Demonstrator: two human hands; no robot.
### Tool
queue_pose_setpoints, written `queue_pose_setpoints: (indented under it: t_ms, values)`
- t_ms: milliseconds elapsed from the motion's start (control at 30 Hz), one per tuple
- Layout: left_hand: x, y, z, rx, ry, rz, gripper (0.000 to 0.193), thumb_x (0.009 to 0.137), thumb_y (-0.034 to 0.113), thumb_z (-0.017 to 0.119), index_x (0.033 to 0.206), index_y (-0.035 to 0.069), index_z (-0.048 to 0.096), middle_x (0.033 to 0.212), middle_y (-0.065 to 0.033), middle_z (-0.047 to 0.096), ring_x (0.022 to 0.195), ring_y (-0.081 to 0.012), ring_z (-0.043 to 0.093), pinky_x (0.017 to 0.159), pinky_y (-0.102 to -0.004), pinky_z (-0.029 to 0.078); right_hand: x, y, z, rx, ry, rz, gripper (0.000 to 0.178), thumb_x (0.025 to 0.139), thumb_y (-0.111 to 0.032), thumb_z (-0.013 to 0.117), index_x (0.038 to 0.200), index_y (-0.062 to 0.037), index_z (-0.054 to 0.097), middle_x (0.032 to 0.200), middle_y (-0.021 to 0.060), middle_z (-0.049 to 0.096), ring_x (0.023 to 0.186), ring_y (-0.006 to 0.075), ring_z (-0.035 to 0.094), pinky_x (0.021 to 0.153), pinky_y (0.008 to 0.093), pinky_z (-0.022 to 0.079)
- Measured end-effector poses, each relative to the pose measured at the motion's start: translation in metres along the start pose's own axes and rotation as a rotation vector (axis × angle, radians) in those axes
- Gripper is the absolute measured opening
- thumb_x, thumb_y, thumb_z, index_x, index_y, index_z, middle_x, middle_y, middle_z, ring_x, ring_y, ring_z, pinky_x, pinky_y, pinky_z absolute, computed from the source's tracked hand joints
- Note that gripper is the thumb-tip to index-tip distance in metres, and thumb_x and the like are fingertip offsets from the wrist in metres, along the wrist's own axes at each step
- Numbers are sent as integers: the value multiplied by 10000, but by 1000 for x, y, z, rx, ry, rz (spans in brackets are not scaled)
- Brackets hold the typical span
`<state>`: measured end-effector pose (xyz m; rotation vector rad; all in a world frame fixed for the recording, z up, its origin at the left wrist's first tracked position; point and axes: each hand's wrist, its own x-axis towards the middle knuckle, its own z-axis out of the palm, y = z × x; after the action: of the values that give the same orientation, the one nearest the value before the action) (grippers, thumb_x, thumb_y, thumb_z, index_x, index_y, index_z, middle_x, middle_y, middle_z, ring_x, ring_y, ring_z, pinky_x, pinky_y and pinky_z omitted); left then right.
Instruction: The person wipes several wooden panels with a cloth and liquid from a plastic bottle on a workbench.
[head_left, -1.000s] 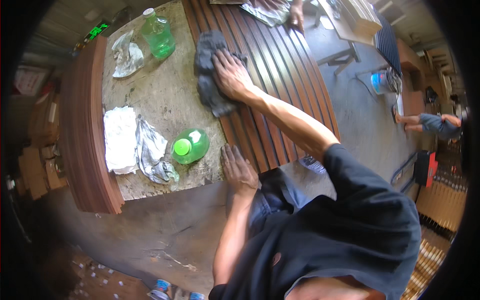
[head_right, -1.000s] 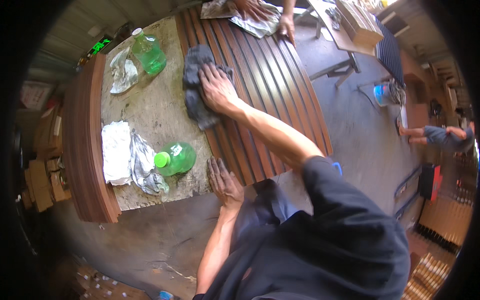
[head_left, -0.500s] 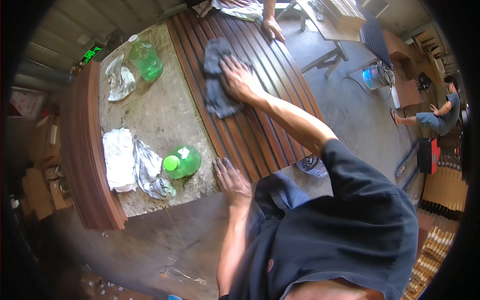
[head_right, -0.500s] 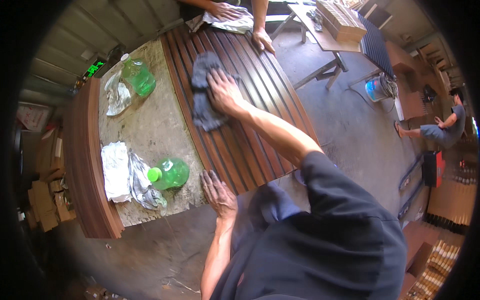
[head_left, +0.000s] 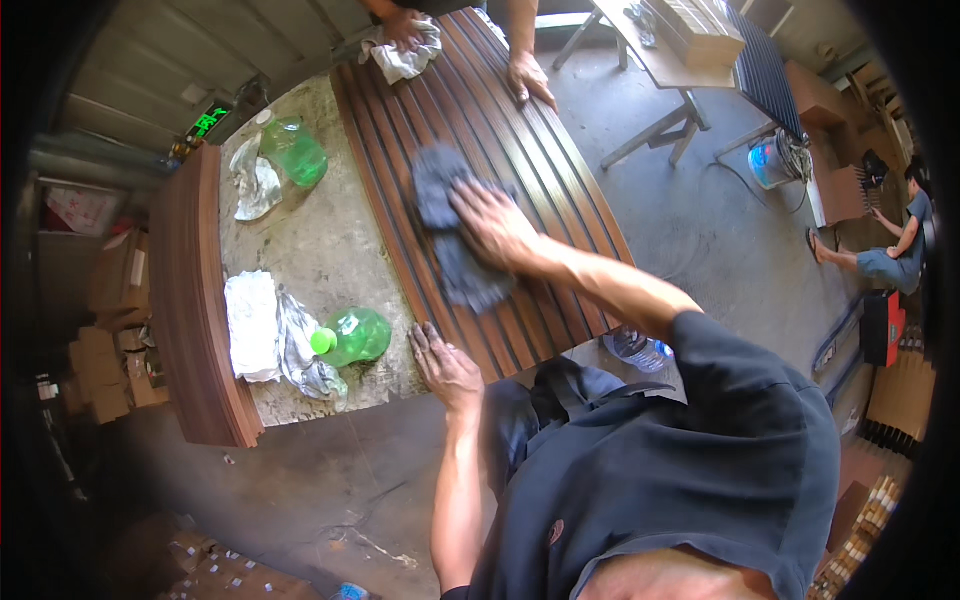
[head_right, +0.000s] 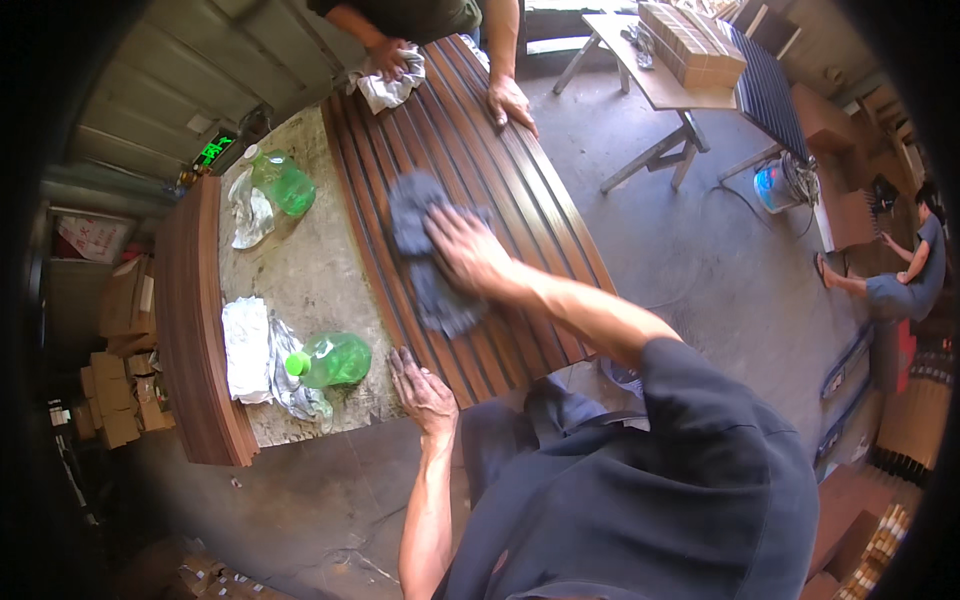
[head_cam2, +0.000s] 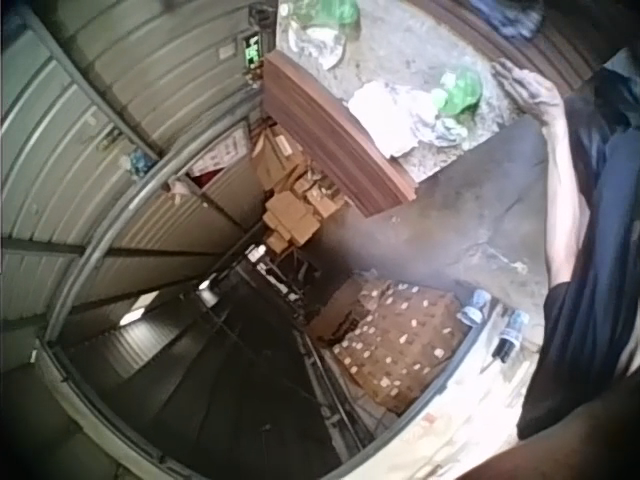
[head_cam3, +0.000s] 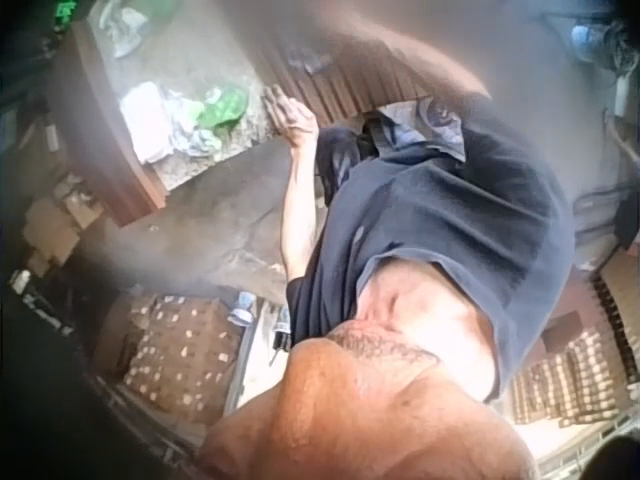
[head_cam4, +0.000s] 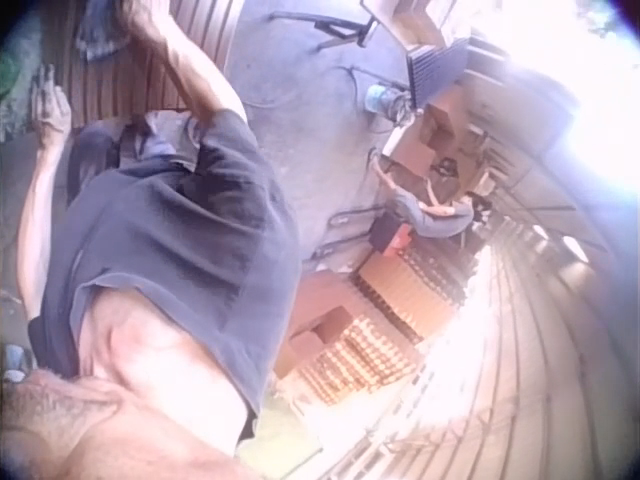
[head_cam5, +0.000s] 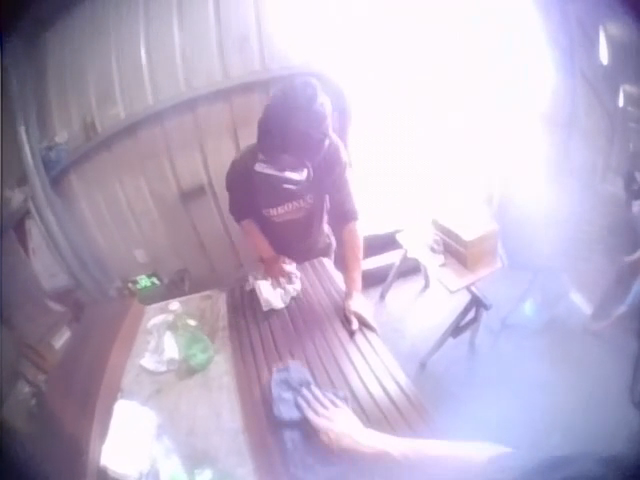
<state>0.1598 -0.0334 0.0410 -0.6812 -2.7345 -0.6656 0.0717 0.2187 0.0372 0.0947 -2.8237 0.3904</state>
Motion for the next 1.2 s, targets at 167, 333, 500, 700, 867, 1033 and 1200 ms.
queue_pose_setpoints:
  t_ms: [167,333,500,700,867,1033,1200]
  values:
    - [3,0,1,-47,6,-4,449,986,80,422,1395,-102,459,1425,-355,452,1330,-507,443,1135,-531,348,82,34,20,3,188,154,553,920,-153,479,1420,80,440,1510,284,404,1426,397,373,1159,504,320]
    - [-5,-9,-1,-31,10,0,446,1006,110,393,1389,-108,464,1421,-353,456,1329,-516,442,1131,-551,353,-93,-34,-30,167,-88,-119,583,940,-193,512,1458,54,411,1533,279,378,1444,397,358,1181,516,281]
    - [-1,-4,-2,-14,1,28,441,1019,123,387,1382,-114,467,1406,-355,473,1333,-503,444,1139,-541,345,-145,42,-69,59,-53,27,530,956,-167,522,1452,1,442,1532,218,412,1441,379,370,1166,521,302]
    - [1,-5,7,-39,-27,48,470,1041,184,361,1402,-101,462,1436,-356,444,1339,-507,440,1134,-541,352,-8,104,-17,-58,143,276,553,954,-193,494,1444,55,427,1526,288,374,1429,407,364,1183,497,291]
    - [-10,-15,5,-33,0,19,470,1045,187,361,1401,-105,459,1428,-365,445,1326,-511,452,1126,-546,356,-148,20,-54,87,-60,-26,568,953,-204,506,1461,35,419,1548,249,375,1474,369,324,1187,506,283]
    - [-1,-11,0,-11,-40,33,454,1030,145,374,1391,-118,458,1412,-363,461,1319,-512,455,1114,-548,360,-127,77,-75,56,11,137,519,983,-191,520,1463,-14,433,1535,212,411,1440,377,369,1136,520,351]
    - [-3,-8,-2,20,-34,4,454,1016,128,390,1393,-118,446,1434,-322,467,1334,-515,435,1139,-542,342,-36,102,-38,-155,152,403,526,959,-166,507,1439,36,434,1522,246,406,1434,398,357,1161,501,327]
